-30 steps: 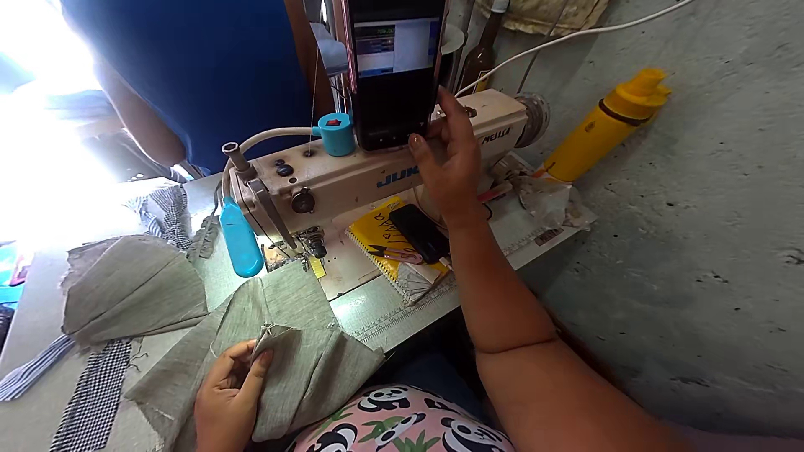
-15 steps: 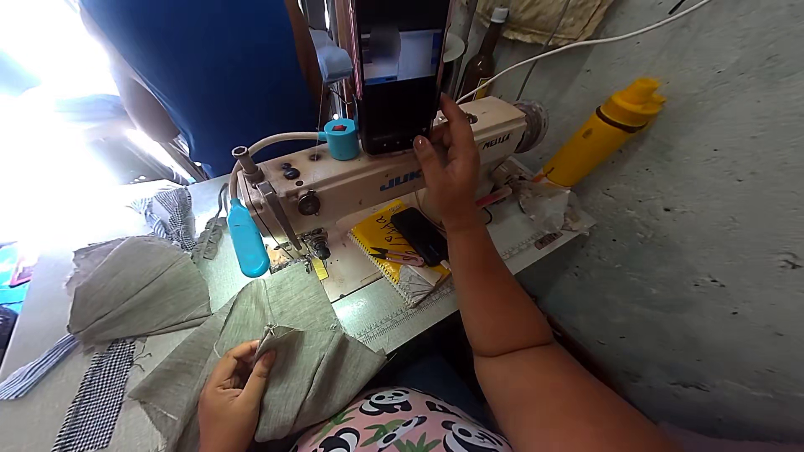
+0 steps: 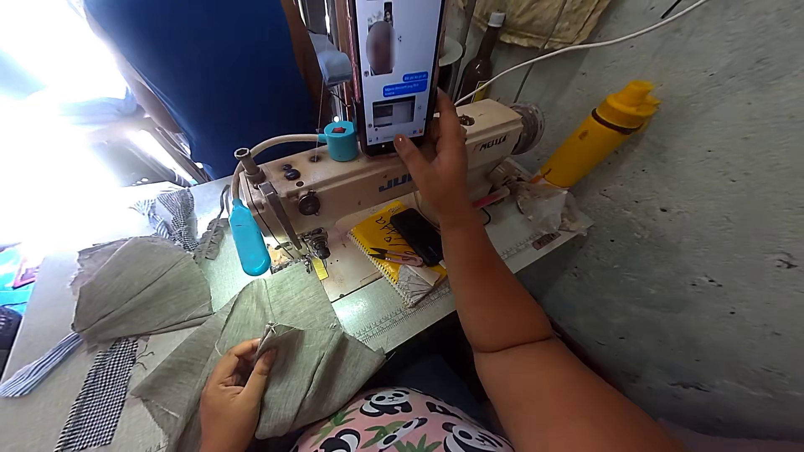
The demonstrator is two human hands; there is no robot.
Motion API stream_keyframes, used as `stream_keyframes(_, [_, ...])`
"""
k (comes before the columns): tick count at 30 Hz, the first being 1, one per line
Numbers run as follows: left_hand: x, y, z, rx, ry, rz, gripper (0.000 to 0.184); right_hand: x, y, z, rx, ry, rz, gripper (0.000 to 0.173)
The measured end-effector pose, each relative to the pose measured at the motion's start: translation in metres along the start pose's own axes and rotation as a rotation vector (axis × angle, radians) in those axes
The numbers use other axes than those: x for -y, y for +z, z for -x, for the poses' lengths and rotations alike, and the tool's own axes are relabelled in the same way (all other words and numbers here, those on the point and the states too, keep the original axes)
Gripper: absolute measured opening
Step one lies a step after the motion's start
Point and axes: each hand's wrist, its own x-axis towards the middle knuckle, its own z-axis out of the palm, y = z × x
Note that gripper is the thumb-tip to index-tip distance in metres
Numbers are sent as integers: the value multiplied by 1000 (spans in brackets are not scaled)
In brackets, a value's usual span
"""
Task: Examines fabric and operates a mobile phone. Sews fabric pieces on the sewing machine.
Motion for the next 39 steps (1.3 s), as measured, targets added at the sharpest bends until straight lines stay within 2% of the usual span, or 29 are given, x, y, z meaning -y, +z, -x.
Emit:
stream_keyframes(12, [-1,0,0,-4,0,-13,20,0,2,1,-17,19,52,76])
stream_keyframes(21, [-2,0,0,-6,-17,-23,21,0,-16,1,150,7,-200,66])
stream_keyframes(26, [-1,0,0,0,-4,-19,21,1,-16,-1,152,8,-211,64])
stream_keyframes(32, [-2,0,0,-1,-16,-34,21,16,-15,-10,88,90,-241,56])
stream_keyframes(39, [-1,0,0,-4,-16,-31,22,31,-7,-44,54,86,-205,63])
